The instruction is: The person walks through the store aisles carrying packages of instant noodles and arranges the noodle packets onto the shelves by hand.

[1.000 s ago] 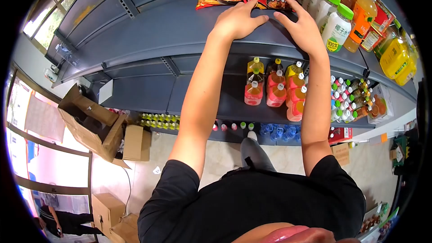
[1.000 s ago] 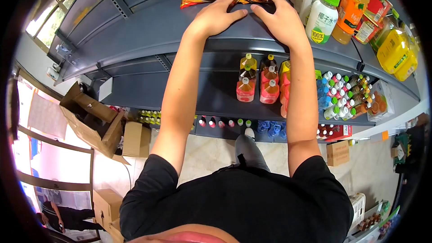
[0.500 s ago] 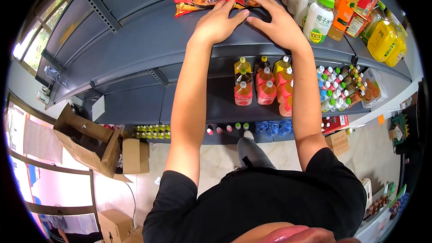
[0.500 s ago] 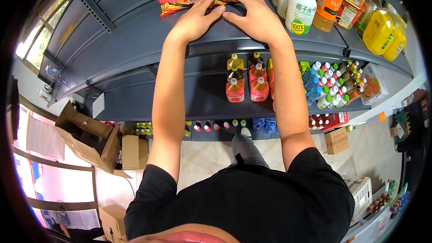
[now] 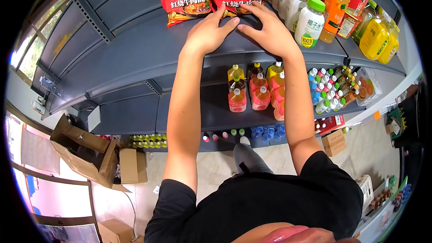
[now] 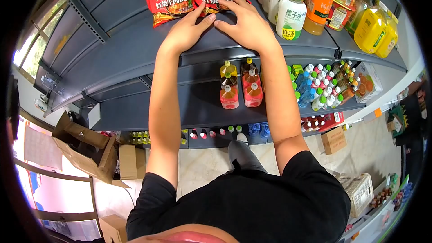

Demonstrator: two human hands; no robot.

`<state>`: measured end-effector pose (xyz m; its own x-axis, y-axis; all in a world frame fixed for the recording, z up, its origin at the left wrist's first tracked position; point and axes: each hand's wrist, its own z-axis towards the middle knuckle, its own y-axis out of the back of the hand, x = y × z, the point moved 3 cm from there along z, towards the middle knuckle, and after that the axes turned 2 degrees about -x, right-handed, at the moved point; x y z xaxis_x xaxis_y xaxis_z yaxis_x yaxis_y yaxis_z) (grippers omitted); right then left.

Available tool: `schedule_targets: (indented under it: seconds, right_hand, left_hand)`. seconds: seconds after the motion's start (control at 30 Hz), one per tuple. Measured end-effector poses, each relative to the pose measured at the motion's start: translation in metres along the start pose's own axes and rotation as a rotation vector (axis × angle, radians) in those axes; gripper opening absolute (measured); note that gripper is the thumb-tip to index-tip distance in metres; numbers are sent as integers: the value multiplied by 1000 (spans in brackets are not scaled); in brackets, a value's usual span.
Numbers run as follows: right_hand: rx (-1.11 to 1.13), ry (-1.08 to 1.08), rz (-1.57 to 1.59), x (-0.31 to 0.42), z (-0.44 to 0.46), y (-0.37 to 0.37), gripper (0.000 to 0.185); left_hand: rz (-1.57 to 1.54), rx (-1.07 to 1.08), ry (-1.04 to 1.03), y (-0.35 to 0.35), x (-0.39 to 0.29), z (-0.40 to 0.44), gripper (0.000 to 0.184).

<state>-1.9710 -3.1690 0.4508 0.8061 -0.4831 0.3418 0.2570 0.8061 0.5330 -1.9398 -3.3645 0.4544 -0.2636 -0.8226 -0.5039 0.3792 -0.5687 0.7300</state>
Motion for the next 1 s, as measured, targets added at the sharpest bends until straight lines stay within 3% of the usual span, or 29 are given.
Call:
schedule_targets:
  seconds: [0.47, 0.57, 1.0]
  right_hand:
    - [-20, 12, 27, 2, 0, 4, 57]
    - [-10, 1, 69, 3, 1, 6, 56]
    - [-25, -14, 49, 3, 1, 5, 59]
  left_hand:
    - [-9, -23, 11, 2, -4, -2, 79]
    - [-12, 22, 39, 6, -6, -4, 86]
    - [-10, 8, 44, 3, -3, -3, 86]
